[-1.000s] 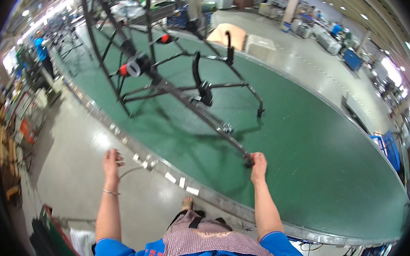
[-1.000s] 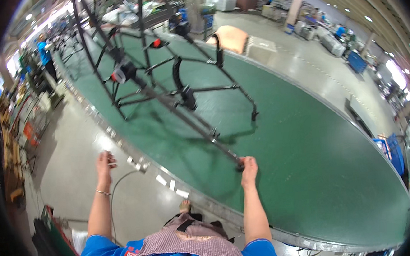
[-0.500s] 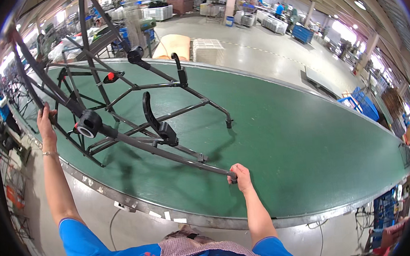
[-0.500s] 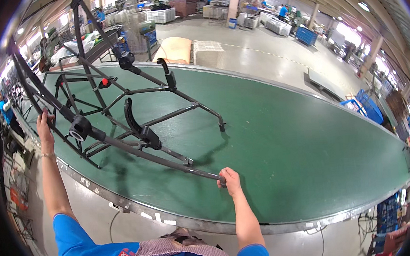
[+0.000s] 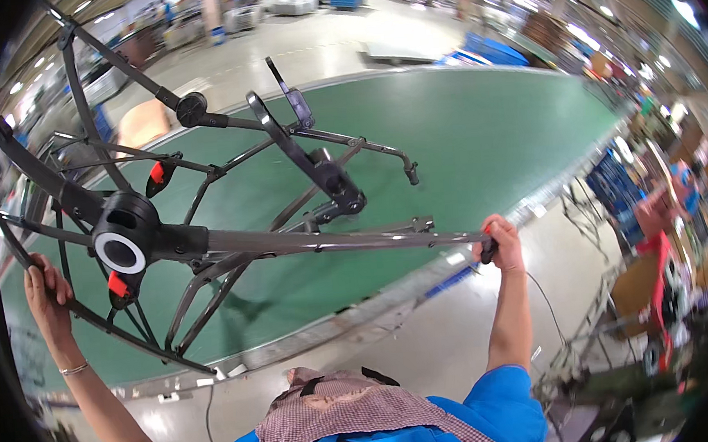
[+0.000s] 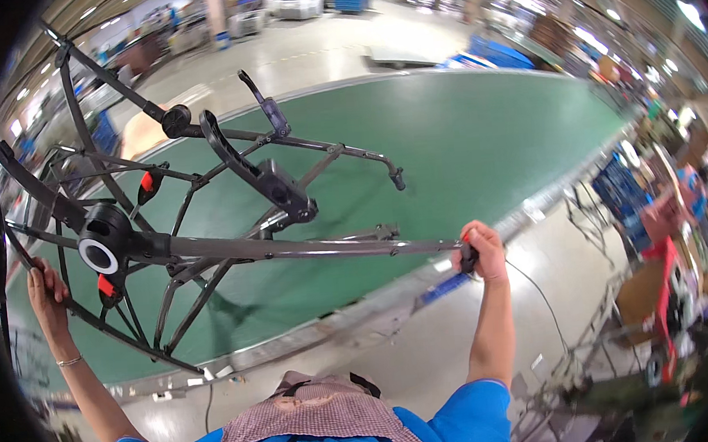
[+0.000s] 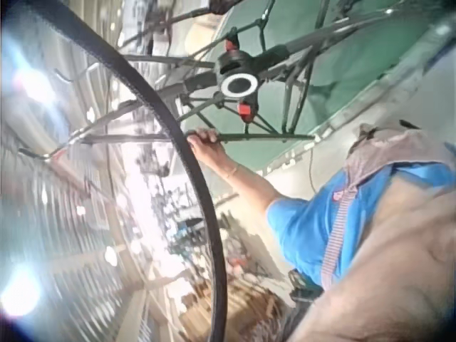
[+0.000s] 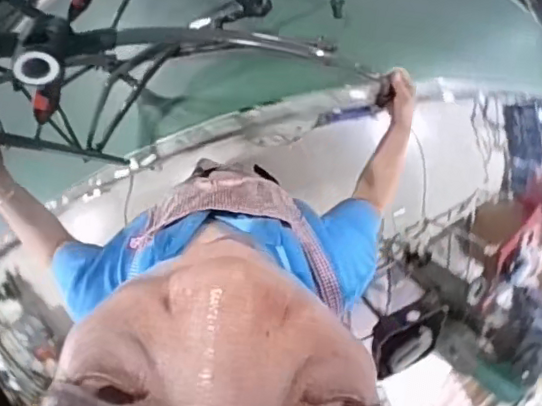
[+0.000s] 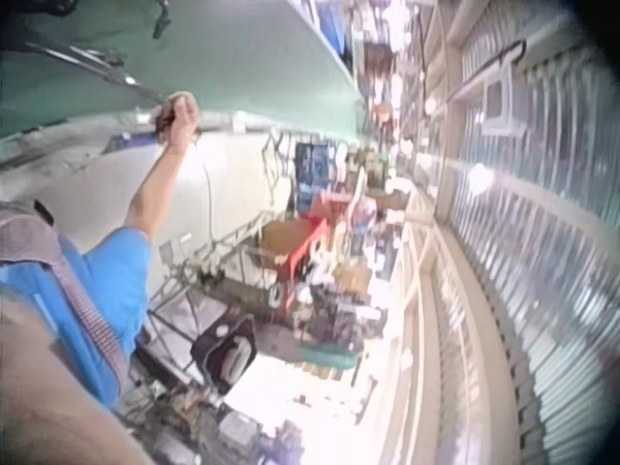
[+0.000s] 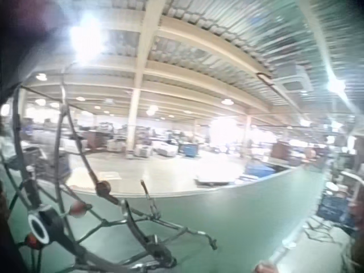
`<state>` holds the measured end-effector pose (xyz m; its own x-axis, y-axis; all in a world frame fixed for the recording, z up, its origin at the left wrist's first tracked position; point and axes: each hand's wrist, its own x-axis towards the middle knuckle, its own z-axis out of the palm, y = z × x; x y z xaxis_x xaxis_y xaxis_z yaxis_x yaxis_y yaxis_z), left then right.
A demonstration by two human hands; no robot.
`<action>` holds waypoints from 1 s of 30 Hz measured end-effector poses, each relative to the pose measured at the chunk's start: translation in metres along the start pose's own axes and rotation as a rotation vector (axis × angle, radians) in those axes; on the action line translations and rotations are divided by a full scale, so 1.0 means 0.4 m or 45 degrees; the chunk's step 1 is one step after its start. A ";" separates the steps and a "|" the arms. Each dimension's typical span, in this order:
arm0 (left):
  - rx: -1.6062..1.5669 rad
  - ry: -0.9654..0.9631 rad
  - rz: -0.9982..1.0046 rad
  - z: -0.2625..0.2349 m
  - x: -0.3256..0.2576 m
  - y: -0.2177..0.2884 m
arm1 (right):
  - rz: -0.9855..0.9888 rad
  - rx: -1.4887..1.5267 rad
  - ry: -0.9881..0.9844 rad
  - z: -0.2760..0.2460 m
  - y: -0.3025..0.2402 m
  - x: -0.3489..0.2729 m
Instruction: The person repeatedly picks up bicycle frames from a conveyor belt, positions them under a press machine, and attaches small black plastic parts to the frame joints. The person then removes the frames and places them back on the belt, repeating the process for several units.
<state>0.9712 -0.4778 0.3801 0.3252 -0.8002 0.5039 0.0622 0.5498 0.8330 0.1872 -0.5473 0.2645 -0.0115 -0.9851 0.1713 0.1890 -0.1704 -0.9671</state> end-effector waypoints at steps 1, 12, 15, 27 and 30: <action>-0.083 0.017 -0.012 0.022 0.021 -0.011 | -0.065 -0.047 0.062 -0.020 -0.040 -0.054; -0.337 -0.714 0.057 0.509 0.308 -0.272 | -0.185 -0.313 0.971 -0.111 -0.265 -0.623; -0.253 -0.732 0.125 0.700 0.401 -0.412 | -0.145 -0.219 1.139 -0.165 -0.150 -0.775; -0.499 -1.801 0.026 1.697 0.228 -0.507 | -0.255 0.209 2.039 0.094 0.132 -1.174; -0.558 -2.055 -0.052 1.883 0.107 -0.470 | -0.273 0.275 2.196 0.162 0.175 -1.241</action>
<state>0.2629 -0.7958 0.4172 -0.9051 -0.0704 0.4194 0.3774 0.3215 0.8684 0.2697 -0.0689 0.1240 -0.9625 0.1348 -0.2354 0.1586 -0.4243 -0.8915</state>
